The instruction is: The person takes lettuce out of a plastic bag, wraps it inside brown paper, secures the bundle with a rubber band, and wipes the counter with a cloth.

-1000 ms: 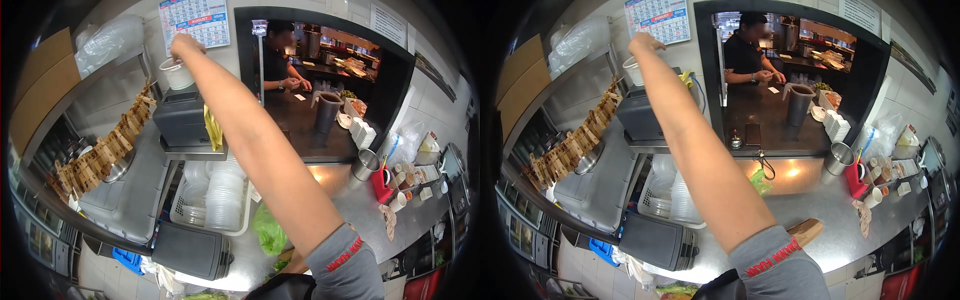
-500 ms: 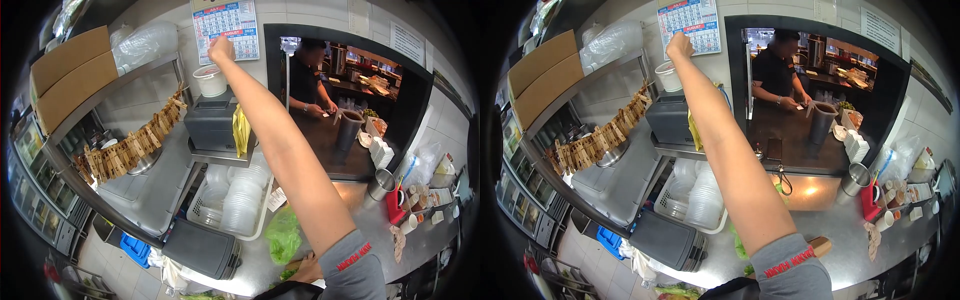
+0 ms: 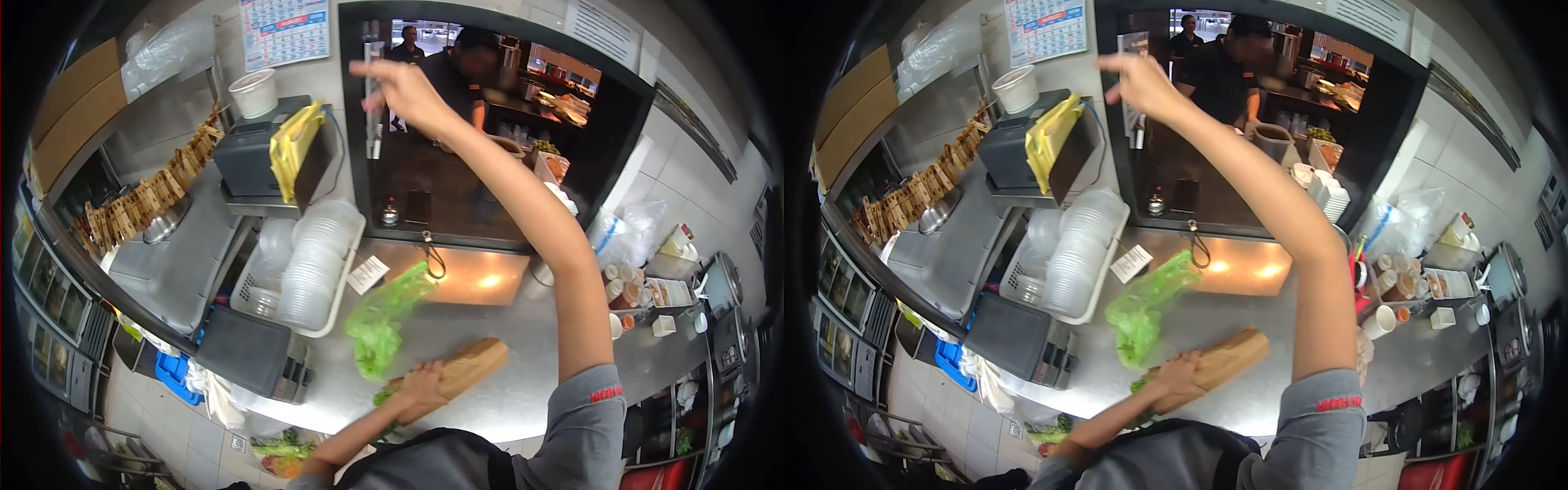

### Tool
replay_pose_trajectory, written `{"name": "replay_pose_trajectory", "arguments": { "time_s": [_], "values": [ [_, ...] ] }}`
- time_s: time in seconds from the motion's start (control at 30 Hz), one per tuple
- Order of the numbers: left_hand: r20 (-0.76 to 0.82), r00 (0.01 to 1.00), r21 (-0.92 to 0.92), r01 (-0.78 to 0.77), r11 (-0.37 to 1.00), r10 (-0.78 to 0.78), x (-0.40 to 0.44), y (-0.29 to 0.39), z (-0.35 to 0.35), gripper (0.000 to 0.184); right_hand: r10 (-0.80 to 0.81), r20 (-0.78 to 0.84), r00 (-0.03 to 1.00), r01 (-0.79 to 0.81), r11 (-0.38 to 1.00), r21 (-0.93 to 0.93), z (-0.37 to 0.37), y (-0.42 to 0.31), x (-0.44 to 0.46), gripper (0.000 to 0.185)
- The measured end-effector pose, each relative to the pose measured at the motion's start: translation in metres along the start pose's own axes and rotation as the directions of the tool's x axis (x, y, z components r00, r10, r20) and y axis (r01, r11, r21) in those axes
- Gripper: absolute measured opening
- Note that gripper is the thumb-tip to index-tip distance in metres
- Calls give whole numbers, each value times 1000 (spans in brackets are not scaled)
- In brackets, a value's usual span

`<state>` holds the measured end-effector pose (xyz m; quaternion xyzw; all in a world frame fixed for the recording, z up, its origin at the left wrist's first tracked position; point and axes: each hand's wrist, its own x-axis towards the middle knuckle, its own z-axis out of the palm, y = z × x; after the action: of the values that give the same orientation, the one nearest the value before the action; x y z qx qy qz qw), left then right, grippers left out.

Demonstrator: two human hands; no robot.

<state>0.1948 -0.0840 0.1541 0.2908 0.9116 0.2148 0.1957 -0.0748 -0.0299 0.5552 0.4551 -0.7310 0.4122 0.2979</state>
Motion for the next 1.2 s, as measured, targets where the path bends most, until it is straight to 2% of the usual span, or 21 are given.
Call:
{"name": "replay_pose_trajectory", "arguments": {
  "time_s": [0.03, 0.1, 0.17, 0.2, 0.23, 0.27, 0.3, 0.37, 0.43, 0.5, 0.6, 0.67, 0.77, 0.87, 0.93, 1.03, 1.07, 1.13, 1.2],
  "values": [
    [38, 999, -39, 21, 999, -19, 5, -4, 0, 101, -68, 107, 992, 64, 997, 38, -13, -8, -30, 32],
    [95, 995, -149, 56, 987, -42, 3, -8, -4, 102, 86, 344, 935, -122, 989, 85, -35, -47, -96, 16],
    [170, 984, -305, 110, 946, -59, -9, -3, -14, 102, 245, 486, 839, -284, 959, 7, -53, -64, -160, 3],
    [230, 971, -385, 154, 910, -67, -17, 4, -22, 103, 210, 523, 826, -239, 971, -13, -57, -58, -197, 10],
    [266, 962, -361, 160, 919, -63, -25, 10, -26, 100, 179, 563, 807, -199, 980, -26, -59, -48, -234, 17],
    [307, 950, -345, 171, 923, -61, -32, 17, -26, 98, 231, 562, 794, -218, 972, -91, -64, -50, -268, 22],
    [339, 941, -411, 132, 902, 17, -39, 26, -24, 98, 284, 565, 775, -242, 959, -149, -68, -52, -301, 27],
    [383, 910, -548, 84, 833, 160, -60, 43, -13, 100, 405, 593, 696, -441, 893, -93, -72, -38, -369, 29],
    [385, 916, -589, 151, 794, 112, -85, 75, -9, 110, 470, 661, 585, -643, 765, 25, -66, -31, -425, 34],
    [370, 927, -592, 192, 782, 53, -92, 97, -9, 120, 455, 767, 453, -821, 548, 160, -60, -36, -473, 40],
    [383, 922, -566, 277, 777, -50, -98, 125, 0, 128, 237, 910, 341, -880, 420, 221, -34, -54, -508, 54],
    [407, 907, -543, 338, 769, -111, -100, 140, 2, 127, 101, 962, 253, -885, 426, 188, -22, -67, -502, 61],
    [360, 922, -497, 320, 807, -144, -103, 151, 10, 127, -32, 988, 149, -857, 494, 146, -15, -74, -493, 71],
    [282, 946, -503, 286, 816, -158, -105, 163, 6, 119, -117, 991, 66, -774, 621, 125, -16, -90, -463, 77],
    [268, 939, -490, 327, 808, -218, -104, 165, 13, 101, -150, 988, -23, -709, 700, 90, -22, -112, -444, 80],
    [201, 944, -475, 329, 816, -264, -108, 168, 13, 79, -217, 976, 9, -430, 881, 200, -38, -128, -438, 92],
    [177, 948, -464, 316, 827, -263, -111, 168, 10, 73, -161, 987, 13, -383, 911, 154, -43, -131, -436, 95],
    [109, 951, -432, 308, 848, -290, -115, 165, 9, 72, -15, 1000, 24, -313, 950, 22, -60, -134, -442, 100],
    [19, 958, -399, 270, 876, -286, -115, 162, 14, 71, 79, 990, 116, -286, 957, -43, -76, -120, -450, 102]
  ]
}}
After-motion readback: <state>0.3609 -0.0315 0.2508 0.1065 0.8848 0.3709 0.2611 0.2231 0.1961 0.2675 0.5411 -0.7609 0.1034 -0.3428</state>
